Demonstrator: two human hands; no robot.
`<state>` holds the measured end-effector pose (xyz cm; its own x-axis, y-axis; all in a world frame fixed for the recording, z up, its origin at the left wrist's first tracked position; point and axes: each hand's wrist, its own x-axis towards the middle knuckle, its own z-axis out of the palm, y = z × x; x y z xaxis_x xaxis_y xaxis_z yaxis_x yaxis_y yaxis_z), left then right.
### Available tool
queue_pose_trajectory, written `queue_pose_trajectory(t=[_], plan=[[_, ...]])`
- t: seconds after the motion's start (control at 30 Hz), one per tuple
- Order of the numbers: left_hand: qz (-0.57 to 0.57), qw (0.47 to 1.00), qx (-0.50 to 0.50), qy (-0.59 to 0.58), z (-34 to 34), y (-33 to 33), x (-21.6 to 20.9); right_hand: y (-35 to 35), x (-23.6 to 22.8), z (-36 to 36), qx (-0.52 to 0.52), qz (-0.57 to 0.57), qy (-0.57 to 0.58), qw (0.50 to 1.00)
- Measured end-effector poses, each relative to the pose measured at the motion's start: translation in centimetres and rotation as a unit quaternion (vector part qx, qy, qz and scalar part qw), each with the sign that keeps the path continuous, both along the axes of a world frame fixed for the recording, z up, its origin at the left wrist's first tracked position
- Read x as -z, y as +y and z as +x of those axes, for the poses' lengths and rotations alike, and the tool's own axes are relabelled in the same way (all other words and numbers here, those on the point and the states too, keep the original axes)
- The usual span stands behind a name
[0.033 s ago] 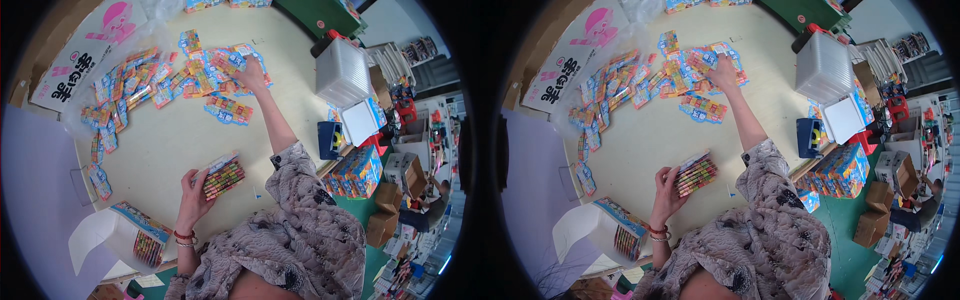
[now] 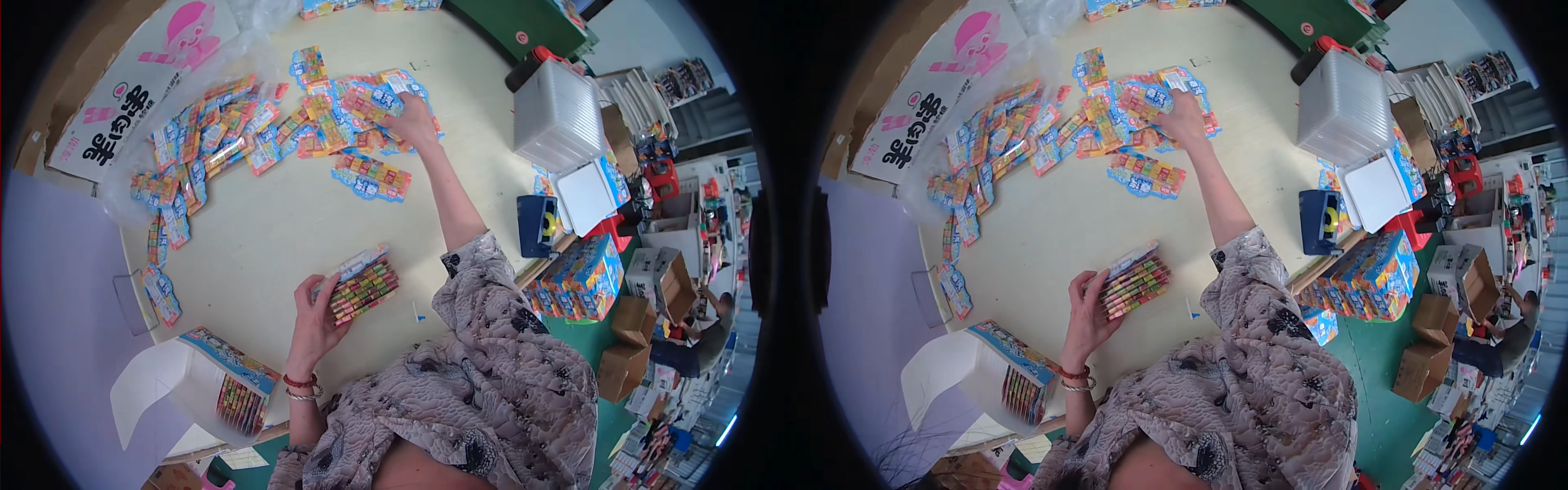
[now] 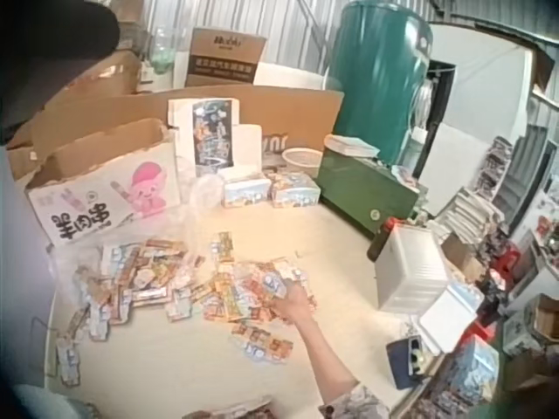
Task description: Sorting small collectible toy card packages into stacks and packing them into display boxes.
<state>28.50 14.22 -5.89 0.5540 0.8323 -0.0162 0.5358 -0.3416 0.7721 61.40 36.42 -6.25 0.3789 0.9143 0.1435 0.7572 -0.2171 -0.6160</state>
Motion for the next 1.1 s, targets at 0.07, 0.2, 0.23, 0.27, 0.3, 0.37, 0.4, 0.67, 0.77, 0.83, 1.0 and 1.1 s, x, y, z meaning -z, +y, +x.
queue_pose_trajectory(t=[0.07,0.2,0.23,0.27,0.3,0.37,0.4,0.67,0.77,0.83,1.0,1.1], plan=[[0.022,1.000,-0.002,-0.006,-0.8,-0.4,1.4,-2.0,-1.0,-0.6,-0.031,-0.013,-0.002,0.999],[-0.012,0.988,-0.083,-0.127,-1.2,-1.2,3.9,-9.1,-4.9,-2.9,-0.181,-0.034,0.109,0.977],[-0.051,0.975,-0.107,-0.186,-1.2,-1.5,4.1,-10.8,-5.0,-3.4,-0.255,-0.096,0.199,0.941],[-0.054,0.975,-0.116,-0.180,-1.1,-1.3,4.3,-12.0,-4.7,-4.0,-0.263,-0.101,0.205,0.937],[-0.037,0.979,-0.085,-0.180,-1.1,-1.2,4.3,-13.2,-4.2,-4.7,-0.357,-0.104,0.148,0.916],[-0.021,0.983,-0.062,-0.174,-1.0,-1.4,4.6,-14.9,-3.3,-6.2,-0.455,-0.103,0.095,0.879],[-0.001,0.978,-0.081,-0.194,-0.9,-1.7,4.7,-15.8,-3.0,-6.9,-0.473,-0.122,0.120,0.864],[-0.126,0.951,-0.080,-0.270,-0.1,-2.5,3.7,-19.8,-0.7,-7.3,-0.383,-0.231,0.347,0.825],[-0.124,0.953,-0.058,-0.272,-0.1,-2.2,3.2,-23.7,0.7,-7.7,-0.275,-0.061,0.447,0.849],[-0.083,0.969,-0.058,-0.223,-0.4,-2.1,3.5,-25.8,1.9,-7.9,-0.226,-0.069,0.470,0.851],[-0.126,0.965,-0.030,-0.227,-0.2,-2.2,3.2,-26.6,1.9,-9.5,-0.185,-0.087,0.481,0.853],[-0.046,0.986,-0.023,-0.161,-0.4,-2.0,3.2,-27.7,1.4,-9.6,-0.200,-0.080,0.504,0.836]])
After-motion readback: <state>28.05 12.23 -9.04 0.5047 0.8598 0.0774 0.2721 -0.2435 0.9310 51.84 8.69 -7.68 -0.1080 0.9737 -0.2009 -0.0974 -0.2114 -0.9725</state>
